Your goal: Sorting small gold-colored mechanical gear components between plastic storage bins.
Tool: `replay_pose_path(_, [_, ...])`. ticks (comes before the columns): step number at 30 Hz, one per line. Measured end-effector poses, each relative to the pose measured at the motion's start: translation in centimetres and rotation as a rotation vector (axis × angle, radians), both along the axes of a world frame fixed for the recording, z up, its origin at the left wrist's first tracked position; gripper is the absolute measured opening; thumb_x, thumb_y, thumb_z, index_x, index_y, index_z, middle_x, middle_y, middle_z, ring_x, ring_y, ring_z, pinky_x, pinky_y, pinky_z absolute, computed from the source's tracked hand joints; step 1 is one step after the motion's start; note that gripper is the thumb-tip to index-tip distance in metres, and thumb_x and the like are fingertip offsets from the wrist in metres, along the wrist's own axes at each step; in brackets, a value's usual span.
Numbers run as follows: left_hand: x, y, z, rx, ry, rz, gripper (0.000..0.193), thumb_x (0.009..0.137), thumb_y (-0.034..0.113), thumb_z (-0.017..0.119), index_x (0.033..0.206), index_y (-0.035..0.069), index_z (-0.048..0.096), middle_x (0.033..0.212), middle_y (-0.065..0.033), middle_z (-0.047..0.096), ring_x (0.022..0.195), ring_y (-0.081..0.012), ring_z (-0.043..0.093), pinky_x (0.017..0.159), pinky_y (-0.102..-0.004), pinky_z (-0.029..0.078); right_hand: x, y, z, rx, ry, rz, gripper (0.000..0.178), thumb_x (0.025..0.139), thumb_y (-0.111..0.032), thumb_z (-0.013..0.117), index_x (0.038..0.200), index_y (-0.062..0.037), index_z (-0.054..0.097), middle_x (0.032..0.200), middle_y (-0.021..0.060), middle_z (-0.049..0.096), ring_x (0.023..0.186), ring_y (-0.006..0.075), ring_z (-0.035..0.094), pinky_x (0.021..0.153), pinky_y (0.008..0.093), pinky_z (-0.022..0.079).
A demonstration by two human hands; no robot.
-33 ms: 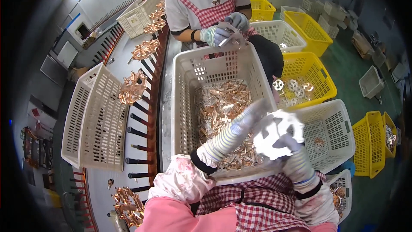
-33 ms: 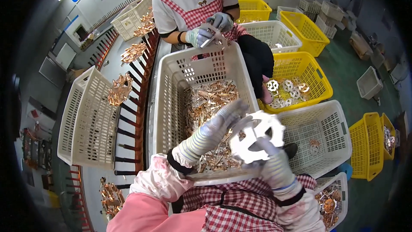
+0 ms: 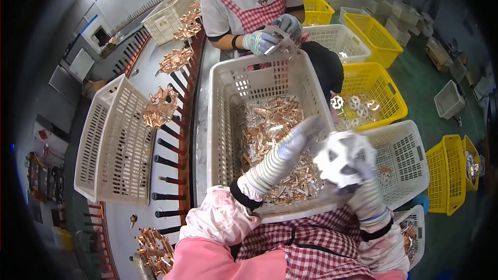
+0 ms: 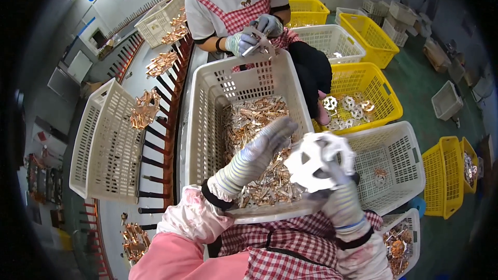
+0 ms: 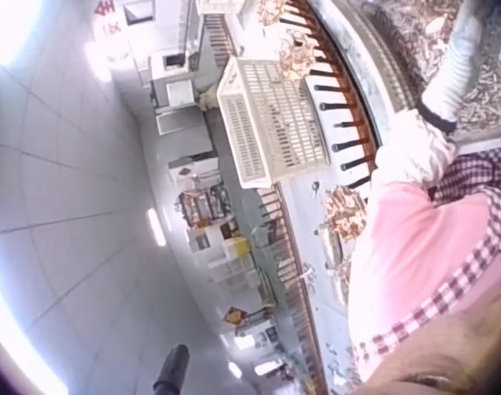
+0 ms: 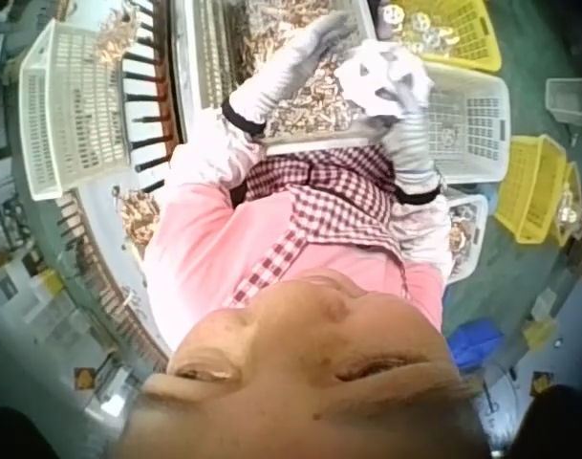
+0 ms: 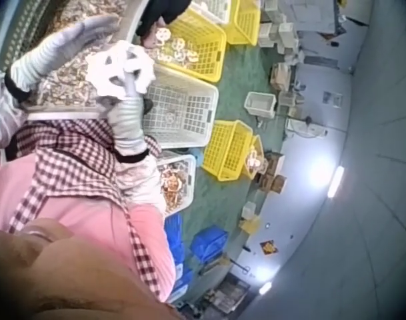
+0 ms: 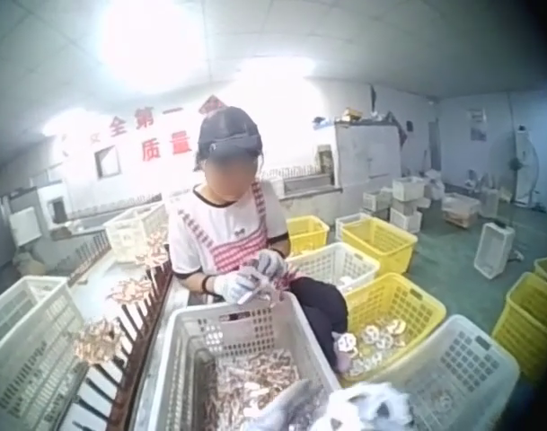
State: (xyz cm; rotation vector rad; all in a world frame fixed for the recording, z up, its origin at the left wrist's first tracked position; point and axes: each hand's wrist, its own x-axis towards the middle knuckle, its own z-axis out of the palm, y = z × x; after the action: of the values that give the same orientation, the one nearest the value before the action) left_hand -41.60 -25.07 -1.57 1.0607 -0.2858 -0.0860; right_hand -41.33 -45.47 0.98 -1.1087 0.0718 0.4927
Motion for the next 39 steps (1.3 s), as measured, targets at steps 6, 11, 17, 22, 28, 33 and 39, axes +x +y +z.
replay_pose_path(6, [1.6, 2.1, -0.2, -0.329, 0.218, 0.314, 0.059, 0.09, 0.039, 0.057, 0.131, -0.002, 0.045, 0.117, -0.0185, 0.059, 0.105, -0.027, 0.059, 0.095, -0.0388, 0.046, 4.2, -7.5, -2.2, 0.391, 0.13, -0.598, 0.043, 0.095, -0.035, 0.051, 0.126, -0.0059, 0.05, 0.12, 0.0128, 0.056, 0.099, 0.0185, 0.058, 0.071, 0.0278, 0.056])
replay_pose_path(11, [2.0, 2.9, -0.7, -0.371, 0.264, 0.385, 0.049, 0.091, 0.037, 0.057, 0.123, 0.0, 0.052, 0.109, -0.0175, 0.063, 0.099, -0.0271, 0.061, 0.091, -0.0396, 0.049, 2.6, -4.3, -1.1, 0.362, 0.033, -0.285, 0.045, 0.095, -0.041, 0.05, 0.123, -0.005, 0.051, 0.104, 0.0074, 0.063, 0.081, 0.0172, 0.063, 0.065, 0.0248, 0.055])
replay_pose_path(17, [2.3, 5.7, -1.1, -0.405, 0.233, 0.575, 0.041, 0.093, 0.033, 0.052, 0.12, 0.002, 0.053, 0.108, -0.0162, 0.063, 0.095, -0.0268, 0.062, 0.088, -0.0408, 0.05, -0.2, 3.1, -2.7, -0.243, -0.355, 0.486, 0.045, 0.095, -0.039, 0.05, 0.123, -0.0032, 0.055, 0.104, 0.0147, 0.066, 0.084, 0.025, 0.066, 0.073, 0.0333, 0.054])
replay_pose_path(22, [3.0, 6.6, -0.5, -0.406, 0.245, 0.667, 0.042, 0.092, 0.034, 0.052, 0.12, 0.004, 0.052, 0.111, -0.0154, 0.06, 0.1, -0.0264, 0.059, 0.088, -0.0402, 0.05, 0.3, 3.5, -4.0, -0.743, -0.645, 0.842, 0.045, 0.098, -0.034, 0.047, 0.123, 0.0028, 0.054, 0.109, 0.0217, 0.064, 0.1, 0.0305, 0.063, 0.087, 0.0352, 0.05])
replay_pose_path(28, [6.7, 10.0, 3.7, -0.512, 0.318, 0.885, 0.034, 0.094, 0.032, 0.046, 0.115, 0.005, 0.053, 0.114, -0.0138, 0.058, 0.103, -0.0288, 0.057, 0.089, -0.044, 0.049, 0.4, 3.2, -4.0, -0.717, -0.646, 0.834, 0.042, 0.097, -0.033, 0.047, 0.118, 0.0018, 0.057, 0.103, 0.0223, 0.065, 0.096, 0.0348, 0.063, 0.086, 0.0378, 0.05])
replay_pose_path(33, [11.3, 17.2, 2.8, -0.49, 0.244, 1.07, 0.045, 0.095, 0.039, 0.042, 0.13, 0.009, 0.04, 0.126, -0.0119, 0.05, 0.11, -0.0264, 0.051, 0.092, -0.0424, 0.045, 0.3, 3.2, -4.5, -0.7, -0.672, 0.816, 0.042, 0.096, -0.035, 0.047, 0.115, 0.0003, 0.059, 0.099, 0.023, 0.065, 0.093, 0.0384, 0.063, 0.084, 0.0416, 0.05])
replay_pose_path(39, [11.8, 24.1, -0.5, -0.68, 0.277, 1.249, 0.067, 0.09, 0.055, 0.05, 0.138, 0.013, 0.028, 0.137, -0.0109, 0.04, 0.125, -0.0282, 0.042, 0.101, -0.0412, 0.038, 0.4, 3.5, -5.4, -0.724, -0.645, 0.88, 0.042, 0.098, -0.03, 0.048, 0.124, 0.0013, 0.055, 0.089, 0.0161, 0.067, 0.081, 0.0256, 0.064, 0.077, 0.0351, 0.051])
